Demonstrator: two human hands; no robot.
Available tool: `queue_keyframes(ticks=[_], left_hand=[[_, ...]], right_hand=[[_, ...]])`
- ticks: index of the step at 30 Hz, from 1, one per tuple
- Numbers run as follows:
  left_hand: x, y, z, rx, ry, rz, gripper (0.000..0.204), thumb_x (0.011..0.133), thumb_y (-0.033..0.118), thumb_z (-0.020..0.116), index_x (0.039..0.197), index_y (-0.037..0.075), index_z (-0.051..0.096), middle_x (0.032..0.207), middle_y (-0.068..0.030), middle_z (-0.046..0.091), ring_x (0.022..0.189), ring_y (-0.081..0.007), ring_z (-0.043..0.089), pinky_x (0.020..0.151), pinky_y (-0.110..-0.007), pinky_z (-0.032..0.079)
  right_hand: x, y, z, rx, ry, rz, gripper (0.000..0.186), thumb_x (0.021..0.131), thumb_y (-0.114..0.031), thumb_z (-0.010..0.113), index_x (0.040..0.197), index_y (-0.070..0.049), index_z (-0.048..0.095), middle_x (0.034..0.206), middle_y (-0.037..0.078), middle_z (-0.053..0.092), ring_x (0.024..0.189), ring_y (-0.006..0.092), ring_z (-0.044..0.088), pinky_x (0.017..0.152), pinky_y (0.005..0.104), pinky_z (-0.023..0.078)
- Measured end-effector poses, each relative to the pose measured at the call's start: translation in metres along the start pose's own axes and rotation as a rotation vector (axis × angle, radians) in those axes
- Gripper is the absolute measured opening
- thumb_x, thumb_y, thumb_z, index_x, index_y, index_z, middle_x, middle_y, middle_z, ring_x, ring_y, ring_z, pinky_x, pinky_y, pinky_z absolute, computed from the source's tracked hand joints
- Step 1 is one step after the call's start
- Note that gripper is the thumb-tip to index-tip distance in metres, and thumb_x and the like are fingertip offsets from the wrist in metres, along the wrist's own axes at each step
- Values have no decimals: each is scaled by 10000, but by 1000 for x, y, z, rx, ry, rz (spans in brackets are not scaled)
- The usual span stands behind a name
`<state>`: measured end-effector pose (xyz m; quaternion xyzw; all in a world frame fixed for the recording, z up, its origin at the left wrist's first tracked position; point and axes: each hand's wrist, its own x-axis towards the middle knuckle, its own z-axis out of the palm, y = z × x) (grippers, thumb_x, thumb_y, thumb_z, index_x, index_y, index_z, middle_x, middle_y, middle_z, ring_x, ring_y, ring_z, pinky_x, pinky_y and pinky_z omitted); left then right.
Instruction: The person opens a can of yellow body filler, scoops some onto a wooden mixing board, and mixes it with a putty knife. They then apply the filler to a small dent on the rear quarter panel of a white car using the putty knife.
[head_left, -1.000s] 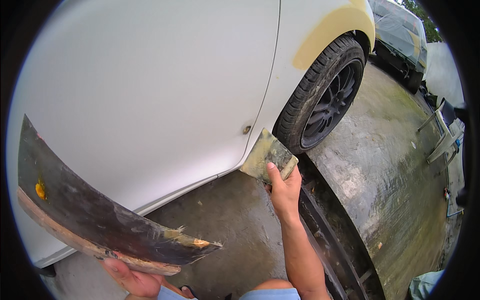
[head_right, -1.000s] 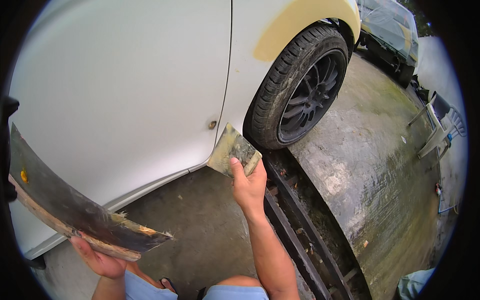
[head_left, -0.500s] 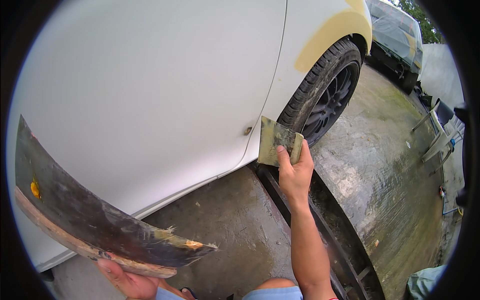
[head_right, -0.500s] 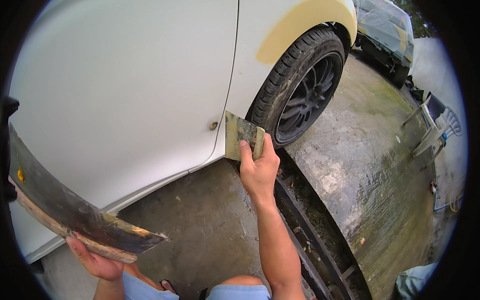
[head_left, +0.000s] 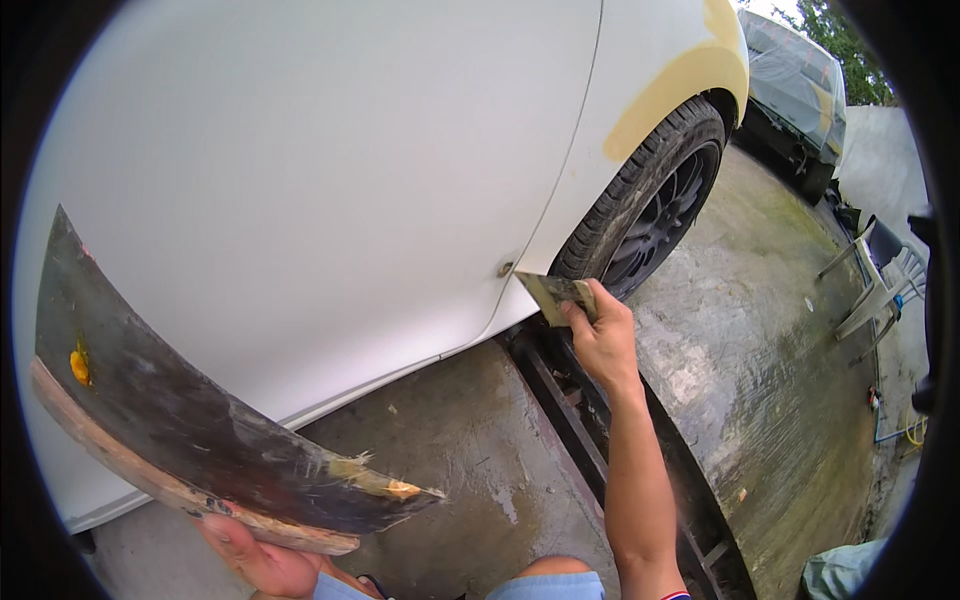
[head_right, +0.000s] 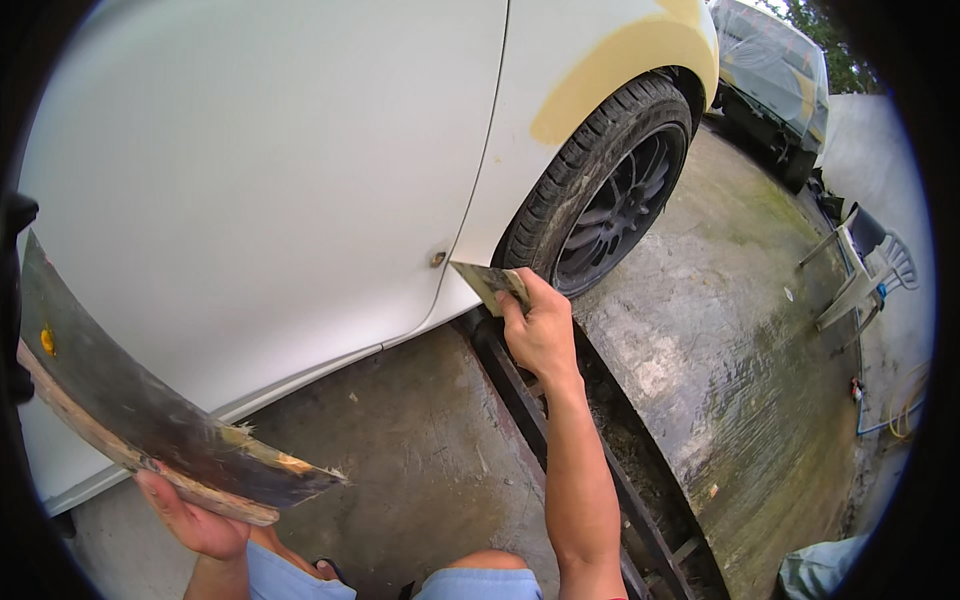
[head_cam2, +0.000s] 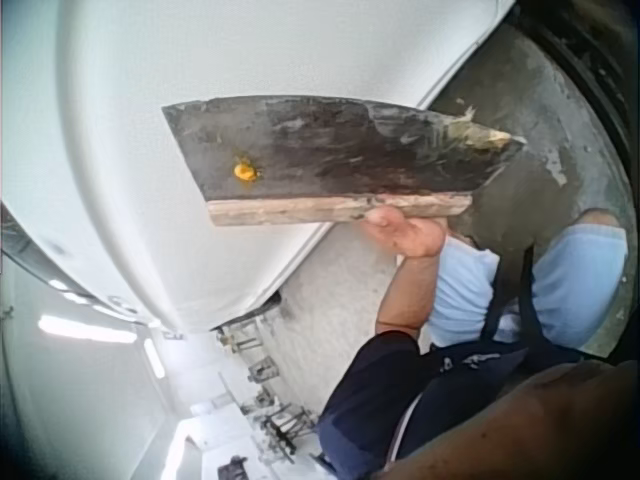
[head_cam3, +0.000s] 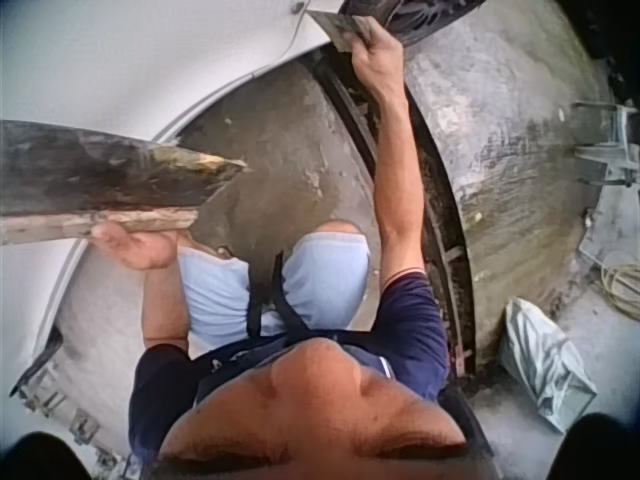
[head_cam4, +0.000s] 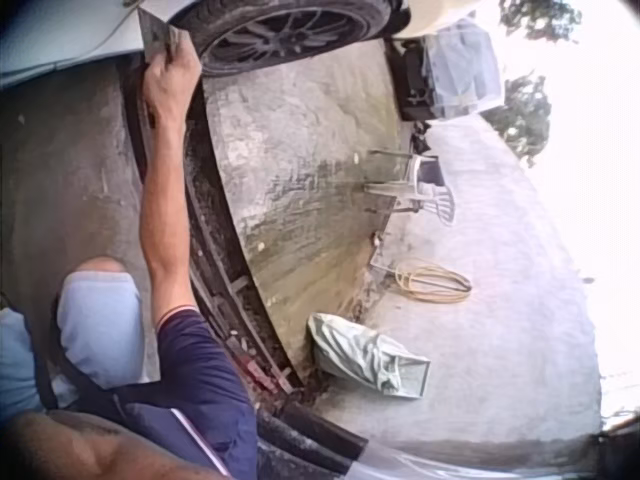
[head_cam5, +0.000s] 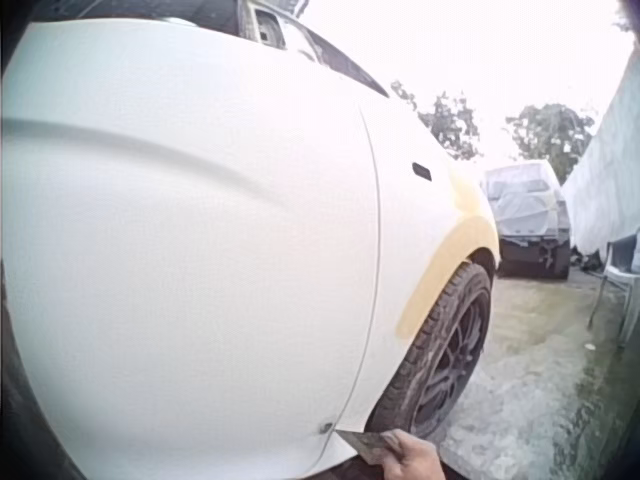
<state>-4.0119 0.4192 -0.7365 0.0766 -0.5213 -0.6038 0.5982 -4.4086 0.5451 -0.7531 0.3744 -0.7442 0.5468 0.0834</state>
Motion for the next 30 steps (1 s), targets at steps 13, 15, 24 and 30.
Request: queue_keyframes(ticks=[13, 15, 24, 30], left_hand=[[0, 1, 2, -10, -42, -4, 618, 1152, 456, 314, 1581, 12, 361, 1551, -119, 486, 1404, -213, 478, 1185, -379, 378], [2, 2, -1, -23, -69, -8, 619, 1153, 458, 310, 1575, 9, 371, 1547, -120, 490, 1402, -213, 478, 1182, -376, 379], [3, 9, -6, -54, -88, -12, 615, 1155, 451, 303, 1582, 12, 367, 1561, -116, 481, 1411, -214, 478, 1193, -377, 374], [2, 10, -8, -31, -88, -3, 606, 1158, 444, 300, 1594, 26, 354, 1577, -106, 472, 1417, -212, 478, 1196, -382, 378]], right_hand=[[-31, -2, 13, 181, 34, 71, 161, 968, -69, 681, 1094, 29, 667, 837, 58, 706, 782, 96, 586, 757, 285, 514], [-34, 3, 18, 239, 73, 103, 154, 964, -65, 684, 1088, 26, 673, 859, 47, 710, 803, 98, 588, 780, 285, 512], [1, 51, 10, 793, -107, 330, 459, 919, -100, 786, 1329, -51, 584, 1131, 29, 700, 1034, 153, 662, 883, 329, 545], [12, 70, 11, 732, -172, 365, 323, 930, -211, 824, 1173, -55, 679, 987, -17, 696, 860, 83, 603, 703, 264, 477]])
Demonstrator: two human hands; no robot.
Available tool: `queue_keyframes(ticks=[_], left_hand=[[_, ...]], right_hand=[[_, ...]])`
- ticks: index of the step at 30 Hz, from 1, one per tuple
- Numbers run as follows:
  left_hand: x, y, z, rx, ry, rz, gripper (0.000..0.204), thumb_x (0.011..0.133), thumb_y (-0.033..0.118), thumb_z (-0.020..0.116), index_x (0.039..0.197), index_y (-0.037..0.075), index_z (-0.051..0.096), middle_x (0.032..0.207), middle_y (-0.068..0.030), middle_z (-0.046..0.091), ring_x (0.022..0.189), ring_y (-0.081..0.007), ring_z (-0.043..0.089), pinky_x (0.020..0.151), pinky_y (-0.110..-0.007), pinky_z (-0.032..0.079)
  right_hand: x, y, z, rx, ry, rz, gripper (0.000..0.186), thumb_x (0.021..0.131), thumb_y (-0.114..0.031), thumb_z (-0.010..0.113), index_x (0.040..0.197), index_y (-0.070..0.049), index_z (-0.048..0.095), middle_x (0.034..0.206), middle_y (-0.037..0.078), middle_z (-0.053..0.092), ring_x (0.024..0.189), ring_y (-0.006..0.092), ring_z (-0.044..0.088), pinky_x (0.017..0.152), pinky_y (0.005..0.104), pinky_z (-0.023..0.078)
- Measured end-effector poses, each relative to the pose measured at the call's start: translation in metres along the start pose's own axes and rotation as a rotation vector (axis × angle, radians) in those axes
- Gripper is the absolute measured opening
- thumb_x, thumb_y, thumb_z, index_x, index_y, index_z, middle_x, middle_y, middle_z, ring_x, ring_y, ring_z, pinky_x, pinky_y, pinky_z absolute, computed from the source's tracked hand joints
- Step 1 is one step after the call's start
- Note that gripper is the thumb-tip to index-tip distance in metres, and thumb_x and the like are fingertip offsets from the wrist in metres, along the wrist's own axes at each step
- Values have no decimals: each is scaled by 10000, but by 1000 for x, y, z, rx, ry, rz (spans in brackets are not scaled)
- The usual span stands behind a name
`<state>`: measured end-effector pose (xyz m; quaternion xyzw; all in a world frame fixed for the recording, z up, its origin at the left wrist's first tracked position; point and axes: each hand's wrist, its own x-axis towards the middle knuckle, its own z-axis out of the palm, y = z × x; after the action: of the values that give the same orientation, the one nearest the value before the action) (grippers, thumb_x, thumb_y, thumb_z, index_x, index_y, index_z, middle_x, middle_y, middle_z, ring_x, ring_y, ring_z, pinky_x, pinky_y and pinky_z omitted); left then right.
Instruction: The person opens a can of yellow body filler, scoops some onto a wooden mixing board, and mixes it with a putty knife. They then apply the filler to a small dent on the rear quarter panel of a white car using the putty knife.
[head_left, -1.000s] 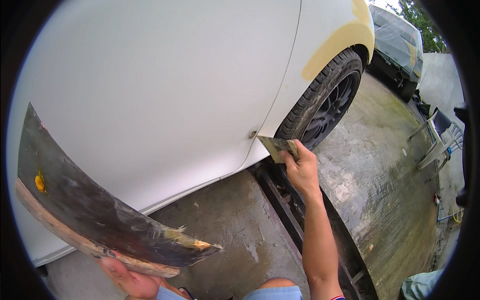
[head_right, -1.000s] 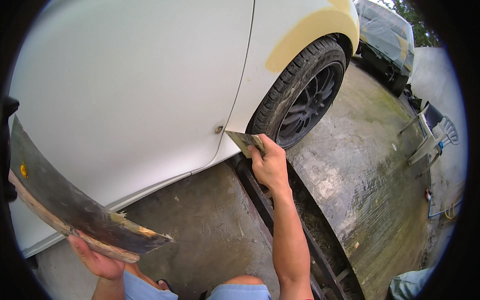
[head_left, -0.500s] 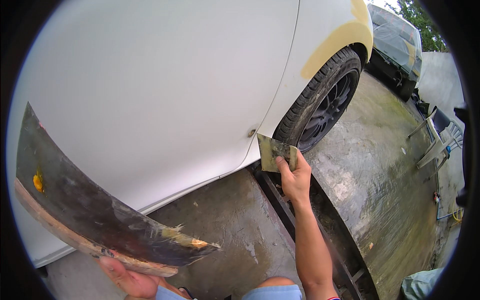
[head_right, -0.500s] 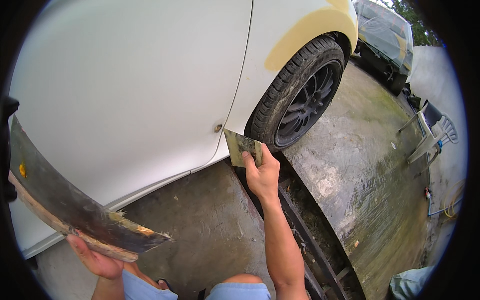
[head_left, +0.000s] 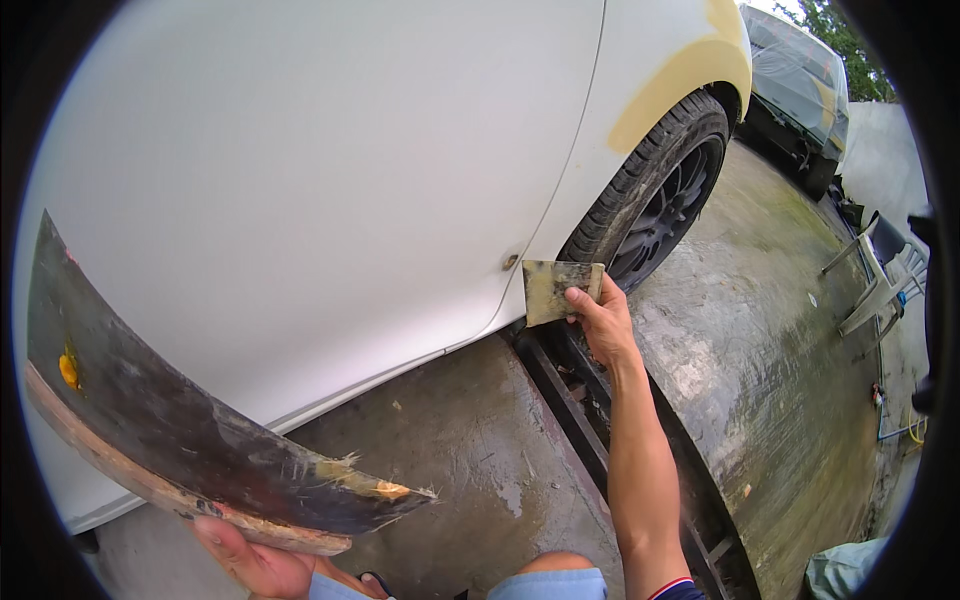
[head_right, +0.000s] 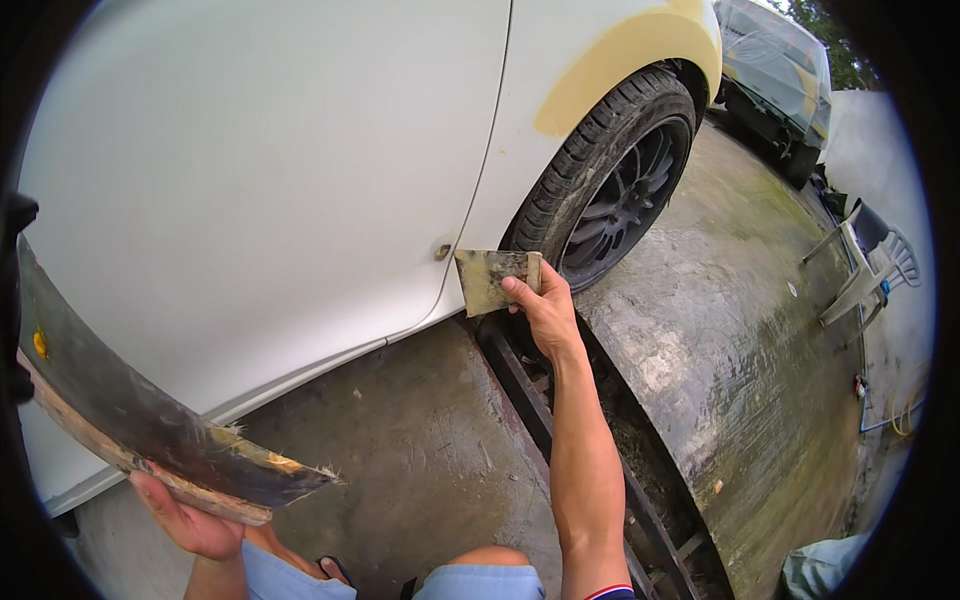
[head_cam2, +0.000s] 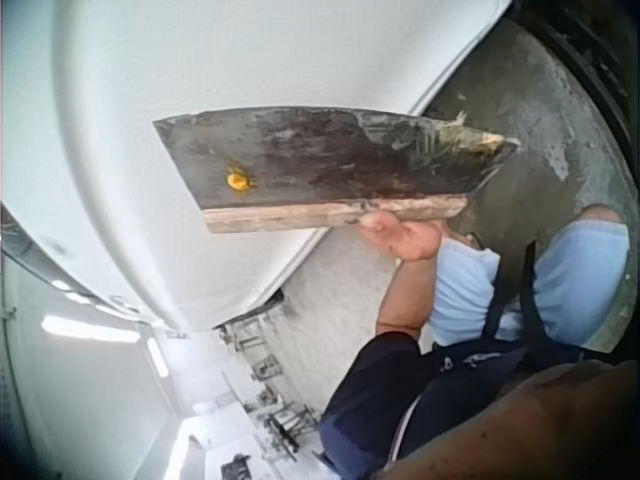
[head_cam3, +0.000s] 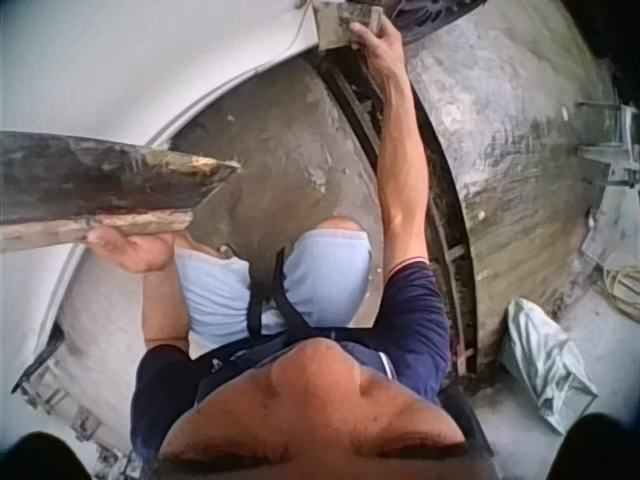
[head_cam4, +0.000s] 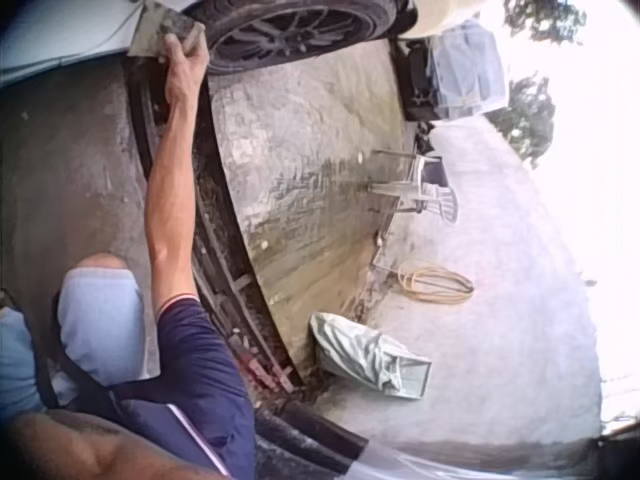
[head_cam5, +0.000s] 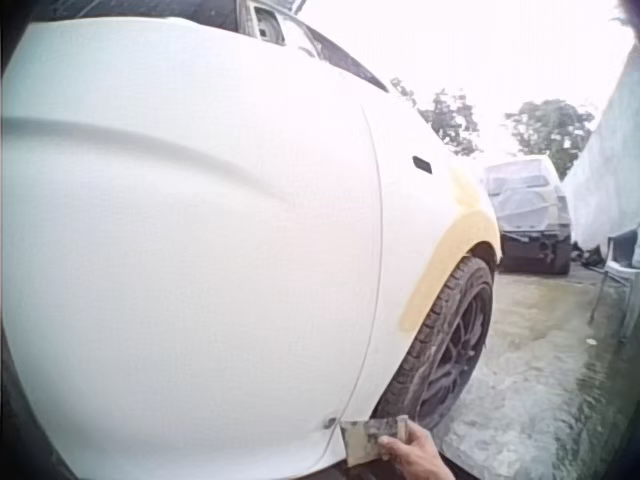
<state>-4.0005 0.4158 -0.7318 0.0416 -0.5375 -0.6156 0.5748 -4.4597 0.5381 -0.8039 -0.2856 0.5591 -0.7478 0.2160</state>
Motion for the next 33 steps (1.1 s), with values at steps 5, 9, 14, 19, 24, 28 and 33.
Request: queue_keyframes(ticks=[5, 9, 14, 19, 24, 28, 33], left_hand=[[0, -2, 0, -11, 10, -4, 608, 1158, 450, 302, 1603, 38, 346, 1581, -106, 470, 1421, -214, 476, 1202, -383, 374], [-1, -3, 1, -17, 13, -22, 608, 1158, 448, 302, 1605, 38, 344, 1578, -106, 474, 1422, -213, 474, 1203, -383, 373], [3, -2, 0, 17, 25, -18, 603, 1160, 437, 301, 1589, 17, 357, 1564, -116, 484, 1409, -214, 483, 1197, -380, 376], [4, -2, 0, 3, 29, -16, 595, 1160, 430, 303, 1574, 7, 371, 1552, -122, 492, 1398, -212, 491, 1189, -379, 384], [5, -3, 2, 22, 43, -11, 590, 1161, 429, 305, 1574, 14, 374, 1550, -119, 495, 1397, -211, 492, 1187, -380, 388], [7, -4, 1, -7, 22, -14, 591, 1160, 432, 307, 1581, 21, 367, 1555, -114, 491, 1402, -211, 488, 1190, -382, 385], [6, -5, 0, 6, 36, -9, 590, 1160, 427, 310, 1586, 22, 356, 1560, -113, 486, 1402, -209, 487, 1193, -381, 381]], right_hand=[[6, 0, 0, -78, -54, -39, 286, 935, -236, 822, 1117, -53, 699, 957, -27, 687, 839, 79, 583, 713, 262, 470], [7, 0, 0, -120, -36, -21, 282, 938, -251, 821, 1098, -52, 700, 936, -32, 686, 822, 74, 573, 715, 258, 463], [8, 1, -1, -114, -28, -31, 293, 930, -269, 829, 1082, -54, 699, 906, -39, 666, 803, 71, 555, 708, 256, 451], [10, 3, -1, -132, -40, -37, 297, 929, -278, 831, 1077, -56, 699, 887, -45, 653, 796, 72, 545, 707, 262, 448], [12, 2, 2, -159, -9, -19, 309, 932, -284, 829, 1100, -56, 707, 903, -46, 666, 794, 69, 541, 701, 260, 440], [12, -3, 4, -219, 27, -20, 322, 934, -290, 827, 1122, -55, 712, 908, -49, 675, 786, 65, 540, 686, 258, 431], [5, -9, 4, -213, 55, 3, 332, 942, -295, 820, 1136, -49, 706, 924, -41, 691, 794, 60, 558, 676, 256, 429]])
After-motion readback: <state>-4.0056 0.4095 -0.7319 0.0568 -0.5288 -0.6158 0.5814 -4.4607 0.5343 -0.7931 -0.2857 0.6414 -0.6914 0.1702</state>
